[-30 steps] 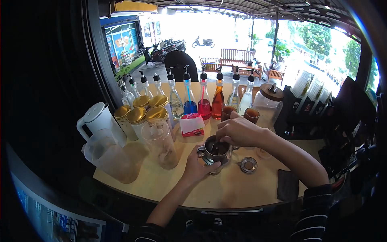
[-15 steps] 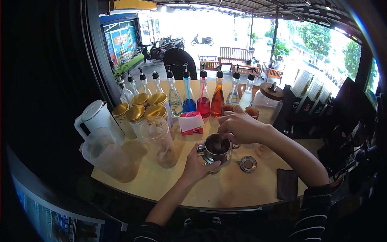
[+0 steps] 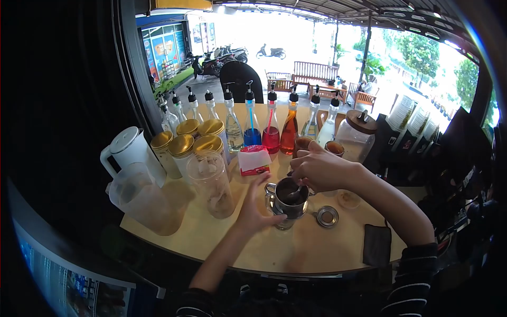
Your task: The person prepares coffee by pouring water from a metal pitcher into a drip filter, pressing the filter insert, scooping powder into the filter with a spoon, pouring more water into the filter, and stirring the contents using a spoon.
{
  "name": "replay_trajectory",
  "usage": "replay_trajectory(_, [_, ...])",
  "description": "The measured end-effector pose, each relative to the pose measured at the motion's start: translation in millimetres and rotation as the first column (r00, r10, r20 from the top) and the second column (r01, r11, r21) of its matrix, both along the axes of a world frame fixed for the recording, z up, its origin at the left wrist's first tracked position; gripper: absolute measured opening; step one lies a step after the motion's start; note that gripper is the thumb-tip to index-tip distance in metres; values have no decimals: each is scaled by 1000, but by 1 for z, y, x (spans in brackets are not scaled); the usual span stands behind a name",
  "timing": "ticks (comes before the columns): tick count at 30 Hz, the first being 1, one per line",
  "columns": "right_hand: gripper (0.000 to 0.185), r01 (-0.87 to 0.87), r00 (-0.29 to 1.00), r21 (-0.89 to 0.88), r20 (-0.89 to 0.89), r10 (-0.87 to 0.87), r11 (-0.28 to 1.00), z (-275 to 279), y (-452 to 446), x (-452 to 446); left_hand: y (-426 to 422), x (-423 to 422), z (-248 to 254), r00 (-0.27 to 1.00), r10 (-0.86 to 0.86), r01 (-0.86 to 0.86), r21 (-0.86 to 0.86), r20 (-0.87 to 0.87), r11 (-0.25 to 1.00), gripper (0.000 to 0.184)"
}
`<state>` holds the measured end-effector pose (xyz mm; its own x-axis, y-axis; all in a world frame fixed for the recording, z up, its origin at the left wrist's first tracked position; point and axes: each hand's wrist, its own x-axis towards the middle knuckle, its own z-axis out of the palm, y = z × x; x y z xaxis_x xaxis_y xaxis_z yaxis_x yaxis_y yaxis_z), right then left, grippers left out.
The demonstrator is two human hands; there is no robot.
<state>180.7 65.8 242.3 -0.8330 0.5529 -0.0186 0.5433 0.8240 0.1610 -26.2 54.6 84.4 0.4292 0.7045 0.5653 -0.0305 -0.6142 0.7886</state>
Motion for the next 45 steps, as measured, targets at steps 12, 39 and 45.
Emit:
replay_trajectory(12, [20,11,1000,132,1,-11,991,-20,-8,10,-52,58,3,798,593,-602,92,106,793,83])
replay_trajectory(39, [11,-126,628,-123,-778,-17,984,-49,-39,4,-17,33,12,941,325,-305,-179,96,935,92])
replay_trajectory(45, [11,-161,572,-282,-808,-143,946,-54,-39,9,-7,10,22,989,146,-139,-192,25,972,86])
